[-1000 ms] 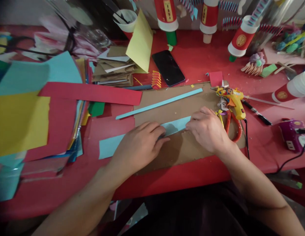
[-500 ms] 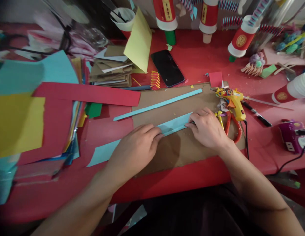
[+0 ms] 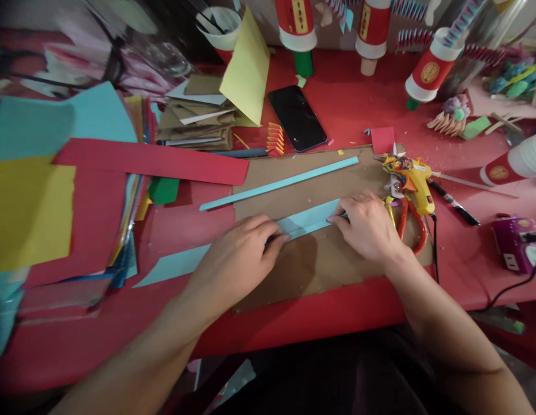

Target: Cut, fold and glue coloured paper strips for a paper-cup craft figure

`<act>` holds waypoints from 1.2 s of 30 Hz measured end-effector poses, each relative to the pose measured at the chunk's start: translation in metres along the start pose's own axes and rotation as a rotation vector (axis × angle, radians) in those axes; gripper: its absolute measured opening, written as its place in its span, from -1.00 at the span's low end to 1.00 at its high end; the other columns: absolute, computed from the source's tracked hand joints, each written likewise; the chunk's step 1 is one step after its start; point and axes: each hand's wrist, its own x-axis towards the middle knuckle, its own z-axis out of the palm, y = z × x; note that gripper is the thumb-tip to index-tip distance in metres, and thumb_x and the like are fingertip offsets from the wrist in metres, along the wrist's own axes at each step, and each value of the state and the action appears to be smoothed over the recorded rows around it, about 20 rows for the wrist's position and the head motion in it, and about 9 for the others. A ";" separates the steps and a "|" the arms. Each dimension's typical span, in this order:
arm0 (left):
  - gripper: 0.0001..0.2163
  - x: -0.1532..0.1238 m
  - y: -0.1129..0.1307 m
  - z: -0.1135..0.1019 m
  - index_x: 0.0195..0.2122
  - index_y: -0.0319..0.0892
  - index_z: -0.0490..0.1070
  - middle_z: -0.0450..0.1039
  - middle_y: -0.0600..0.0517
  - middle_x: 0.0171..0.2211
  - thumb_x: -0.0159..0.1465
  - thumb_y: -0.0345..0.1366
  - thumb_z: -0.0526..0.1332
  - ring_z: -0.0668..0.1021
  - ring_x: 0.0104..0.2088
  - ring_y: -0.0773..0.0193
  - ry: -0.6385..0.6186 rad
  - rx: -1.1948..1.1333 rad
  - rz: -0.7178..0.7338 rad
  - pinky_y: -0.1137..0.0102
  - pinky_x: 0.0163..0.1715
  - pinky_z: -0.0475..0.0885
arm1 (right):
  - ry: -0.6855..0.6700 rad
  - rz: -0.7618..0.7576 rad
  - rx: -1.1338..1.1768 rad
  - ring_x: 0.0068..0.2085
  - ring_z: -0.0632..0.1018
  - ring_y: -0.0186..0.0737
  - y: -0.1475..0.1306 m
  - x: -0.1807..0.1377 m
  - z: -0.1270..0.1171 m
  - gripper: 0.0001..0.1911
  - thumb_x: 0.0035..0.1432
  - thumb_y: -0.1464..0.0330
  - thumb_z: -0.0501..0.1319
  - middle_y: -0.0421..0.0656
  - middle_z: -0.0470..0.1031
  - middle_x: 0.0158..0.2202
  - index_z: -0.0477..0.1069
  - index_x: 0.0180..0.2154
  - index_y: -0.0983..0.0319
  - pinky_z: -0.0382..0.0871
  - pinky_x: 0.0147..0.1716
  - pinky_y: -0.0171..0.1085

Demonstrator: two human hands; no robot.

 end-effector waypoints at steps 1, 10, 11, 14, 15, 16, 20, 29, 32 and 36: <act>-0.83 0.000 0.000 0.000 -0.43 -0.18 0.44 0.46 -0.05 -0.39 0.30 -0.38 0.15 0.55 -0.30 0.10 -0.003 -0.002 0.001 0.27 -0.31 0.47 | -0.005 0.007 -0.006 -0.27 0.48 -0.15 -0.001 0.000 0.000 -0.89 0.14 0.42 0.31 -0.14 0.52 -0.42 0.47 -0.44 0.22 0.29 -0.20 -0.20; -0.82 0.002 -0.002 -0.009 -0.37 -0.20 0.49 0.48 -0.06 -0.31 0.32 -0.38 0.13 0.57 -0.22 0.07 -0.110 -0.014 -0.081 0.26 -0.30 0.46 | -0.019 0.069 0.054 -0.38 0.45 -0.25 -0.003 0.000 -0.003 -0.85 0.06 0.44 0.37 -0.23 0.47 -0.49 0.42 -0.45 0.19 0.23 -0.34 -0.28; -0.82 0.002 -0.003 -0.011 -0.37 -0.20 0.49 0.49 -0.05 -0.31 0.33 -0.34 0.14 0.57 -0.22 0.06 -0.130 -0.008 -0.105 0.26 -0.33 0.45 | -0.014 0.067 0.066 -0.37 0.45 -0.24 -0.003 0.000 -0.003 -0.85 0.07 0.47 0.36 -0.23 0.47 -0.49 0.42 -0.45 0.19 0.24 -0.33 -0.28; -0.82 0.003 -0.003 -0.014 -0.35 -0.18 0.50 0.51 -0.03 -0.29 0.33 -0.27 0.16 0.58 -0.23 0.05 -0.165 0.016 -0.156 0.28 -0.42 0.40 | -0.003 0.067 0.087 -0.36 0.46 -0.23 -0.003 -0.001 -0.002 -0.85 0.06 0.50 0.35 -0.22 0.48 -0.48 0.42 -0.44 0.19 0.25 -0.32 -0.28; -0.82 0.003 -0.002 -0.014 -0.35 -0.18 0.51 0.51 -0.03 -0.28 0.33 -0.27 0.16 0.58 -0.24 0.05 -0.166 0.020 -0.161 0.28 -0.44 0.39 | 0.000 0.063 0.088 -0.36 0.46 -0.23 -0.002 -0.001 -0.001 -0.85 0.06 0.50 0.35 -0.22 0.48 -0.48 0.42 -0.44 0.19 0.25 -0.32 -0.28; -0.82 0.003 -0.002 -0.014 -0.35 -0.17 0.51 0.51 -0.02 -0.29 0.33 -0.27 0.16 0.59 -0.24 0.05 -0.162 0.022 -0.161 0.28 -0.44 0.39 | 0.005 0.055 0.087 -0.36 0.46 -0.23 -0.002 -0.001 -0.001 -0.85 0.06 0.50 0.35 -0.22 0.48 -0.48 0.41 -0.44 0.19 0.25 -0.32 -0.27; -0.84 -0.005 -0.007 -0.009 -0.38 -0.17 0.50 0.49 -0.02 -0.33 0.31 -0.27 0.19 0.58 -0.26 0.06 -0.093 0.011 -0.139 0.27 -0.38 0.41 | 0.026 0.013 0.069 -0.36 0.46 -0.22 0.000 -0.001 0.000 -0.85 0.08 0.48 0.34 -0.23 0.48 -0.48 0.41 -0.46 0.19 0.26 -0.31 -0.26; -0.91 -0.053 -0.049 0.013 -0.37 -0.14 0.43 0.50 0.02 -0.36 0.30 -0.39 0.19 0.53 -0.25 0.15 0.187 -0.168 -0.204 0.28 -0.23 0.43 | 0.022 -0.025 0.079 -0.42 0.47 -0.22 0.004 -0.002 -0.001 -0.89 0.14 0.41 0.26 -0.24 0.48 -0.51 0.42 -0.45 0.16 0.28 -0.35 -0.23; -0.90 -0.061 -0.056 0.015 -0.39 -0.13 0.41 0.49 0.04 -0.37 0.29 -0.35 0.20 0.52 -0.27 0.18 0.245 -0.219 -0.253 0.30 -0.26 0.44 | 0.010 -0.019 0.075 -0.40 0.48 -0.19 0.004 -0.001 -0.002 -0.88 0.14 0.39 0.25 -0.23 0.49 -0.50 0.42 -0.46 0.15 0.28 -0.36 -0.22; -0.90 -0.071 -0.064 0.016 -0.40 -0.11 0.42 0.48 0.05 -0.37 0.27 -0.32 0.22 0.53 -0.28 0.19 0.302 -0.268 -0.329 0.32 -0.25 0.45 | 0.001 -0.008 0.063 -0.40 0.48 -0.17 0.004 0.000 -0.003 -0.89 0.14 0.35 0.27 -0.23 0.49 -0.51 0.43 -0.45 0.15 0.28 -0.36 -0.21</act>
